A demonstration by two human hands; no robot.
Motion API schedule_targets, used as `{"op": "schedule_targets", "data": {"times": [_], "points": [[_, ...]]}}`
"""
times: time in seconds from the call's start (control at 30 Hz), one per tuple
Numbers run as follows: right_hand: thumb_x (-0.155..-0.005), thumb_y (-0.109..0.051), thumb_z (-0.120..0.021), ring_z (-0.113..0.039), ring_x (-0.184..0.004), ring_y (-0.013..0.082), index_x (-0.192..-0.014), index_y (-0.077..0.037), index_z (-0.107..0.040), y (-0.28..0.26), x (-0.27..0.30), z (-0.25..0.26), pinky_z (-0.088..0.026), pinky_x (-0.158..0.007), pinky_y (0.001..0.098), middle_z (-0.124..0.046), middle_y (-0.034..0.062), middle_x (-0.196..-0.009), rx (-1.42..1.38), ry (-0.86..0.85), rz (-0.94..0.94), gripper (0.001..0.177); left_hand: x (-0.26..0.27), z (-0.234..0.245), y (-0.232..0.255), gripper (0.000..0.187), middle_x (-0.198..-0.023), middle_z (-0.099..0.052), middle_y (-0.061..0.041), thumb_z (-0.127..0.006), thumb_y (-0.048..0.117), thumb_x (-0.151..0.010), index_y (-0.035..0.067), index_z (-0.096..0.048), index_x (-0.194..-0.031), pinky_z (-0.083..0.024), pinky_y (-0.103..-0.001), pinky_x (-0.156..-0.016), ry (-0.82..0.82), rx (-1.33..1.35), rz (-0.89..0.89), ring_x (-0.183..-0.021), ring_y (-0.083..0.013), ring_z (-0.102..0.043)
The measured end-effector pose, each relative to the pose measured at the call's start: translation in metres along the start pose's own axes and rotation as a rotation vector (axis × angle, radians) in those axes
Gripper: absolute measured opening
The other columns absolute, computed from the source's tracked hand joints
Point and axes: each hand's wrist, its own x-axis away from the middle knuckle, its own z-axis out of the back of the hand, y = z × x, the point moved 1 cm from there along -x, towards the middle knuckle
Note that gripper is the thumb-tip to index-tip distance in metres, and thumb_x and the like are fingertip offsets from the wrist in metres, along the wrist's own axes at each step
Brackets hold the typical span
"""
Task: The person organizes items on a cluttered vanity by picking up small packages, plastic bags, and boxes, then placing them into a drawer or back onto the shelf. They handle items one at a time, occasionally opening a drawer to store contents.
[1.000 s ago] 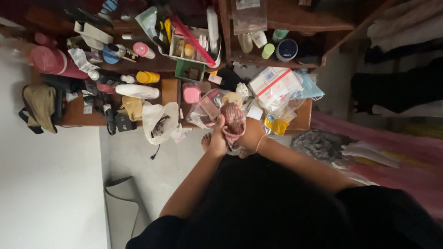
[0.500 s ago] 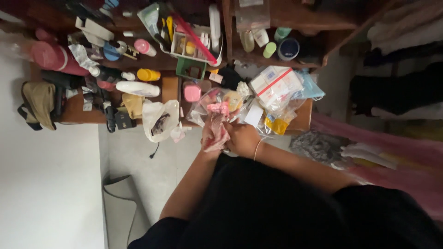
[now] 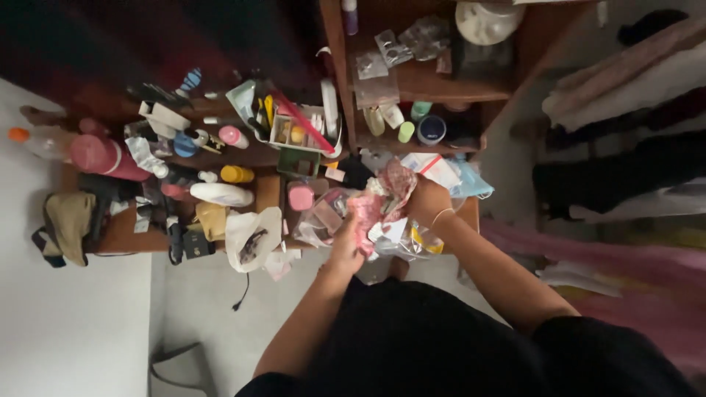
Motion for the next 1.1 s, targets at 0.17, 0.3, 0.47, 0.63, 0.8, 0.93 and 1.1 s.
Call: {"op": "schedule_targets", "data": {"times": [0.17,0.3,0.47,0.63,0.8,0.93,1.1], "points": [[-0.066,-0.021,-0.073,-0.069,-0.1,0.0445,-0.14,-0.014,-0.047,0.01,-0.013,0.004,-0.062,-0.088,0.0478,-0.055,0.0144,-0.116,-0.138,0.134,-0.014,0.079,-0.035,0.021,0.021,0.059,-0.153,-0.052,-0.015,-0.058,0.034,-0.101,0.025,-0.041,-0.156,-0.047,-0.062,-0.106,-0.111,0.193,-0.101,-0.131,-0.0476,-0.055],[-0.06,-0.038,-0.085,-0.068,-0.097,0.0452,-0.133,-0.007,-0.066,-0.013,-0.014,0.088,-0.057,-0.083,0.0492,-0.061,0.0208,-0.113,-0.012,0.47,0.192,0.081,-0.056,0.027,0.029,0.052,-0.152,-0.052,-0.02,-0.054,0.023,-0.104,0.02,-0.045,-0.155,-0.046,-0.061,-0.107,-0.096,0.165,-0.087,-0.132,-0.0475,-0.054],[-0.075,-0.011,-0.091,-0.055,-0.13,0.0381,-0.125,-0.004,-0.07,-0.031,0.005,0.234,-0.04,-0.114,0.0442,-0.063,0.0177,-0.128,-0.195,0.948,0.157,0.054,-0.04,-0.06,0.108,0.043,-0.094,-0.075,-0.015,-0.062,0.047,-0.095,0.015,-0.062,-0.124,-0.037,-0.02,-0.035,0.125,-0.167,0.131,-0.06,-0.0259,-0.068],[-0.105,-0.002,-0.082,-0.028,-0.159,0.0338,-0.155,-0.005,-0.046,-0.036,-0.008,0.312,-0.045,-0.13,0.0602,-0.022,0.0114,-0.167,0.113,1.144,0.308,0.062,-0.132,0.031,0.075,0.043,-0.139,-0.063,-0.009,-0.05,0.042,-0.102,0.026,-0.051,-0.142,-0.055,-0.035,-0.062,-0.074,-0.277,0.082,-0.114,-0.0279,-0.068],[-0.1,0.004,-0.081,-0.073,-0.123,0.0385,-0.149,-0.01,-0.056,-0.051,-0.012,0.342,-0.054,-0.061,0.0407,-0.043,0.0159,-0.161,0.278,0.925,0.072,0.057,-0.04,-0.074,0.132,0.04,-0.143,-0.064,-0.012,-0.047,0.028,-0.104,0.022,-0.054,-0.144,-0.058,-0.039,-0.083,0.001,-0.171,0.119,-0.112,-0.0278,-0.07],[-0.099,0.013,-0.076,-0.067,-0.11,0.0379,-0.142,-0.004,-0.06,-0.046,-0.015,0.345,-0.057,-0.071,0.0444,-0.053,0.0197,-0.142,0.306,1.023,0.168,0.049,-0.046,-0.072,0.134,0.045,-0.142,-0.064,-0.011,-0.052,0.03,-0.101,0.021,-0.054,-0.145,-0.058,-0.035,-0.079,0.04,-0.189,0.161,-0.108,-0.026,-0.071],[-0.109,0.011,-0.069,-0.066,-0.087,0.0314,-0.14,0.001,-0.062,-0.05,0.013,0.349,-0.053,-0.065,0.0394,-0.056,0.024,-0.139,0.298,1.081,0.229,0.033,-0.062,-0.057,0.124,0.051,-0.148,-0.06,-0.006,-0.061,0.036,-0.097,0.023,-0.057,-0.146,-0.052,-0.035,-0.078,0.35,-0.213,0.275,-0.122,-0.0228,-0.063]]}}
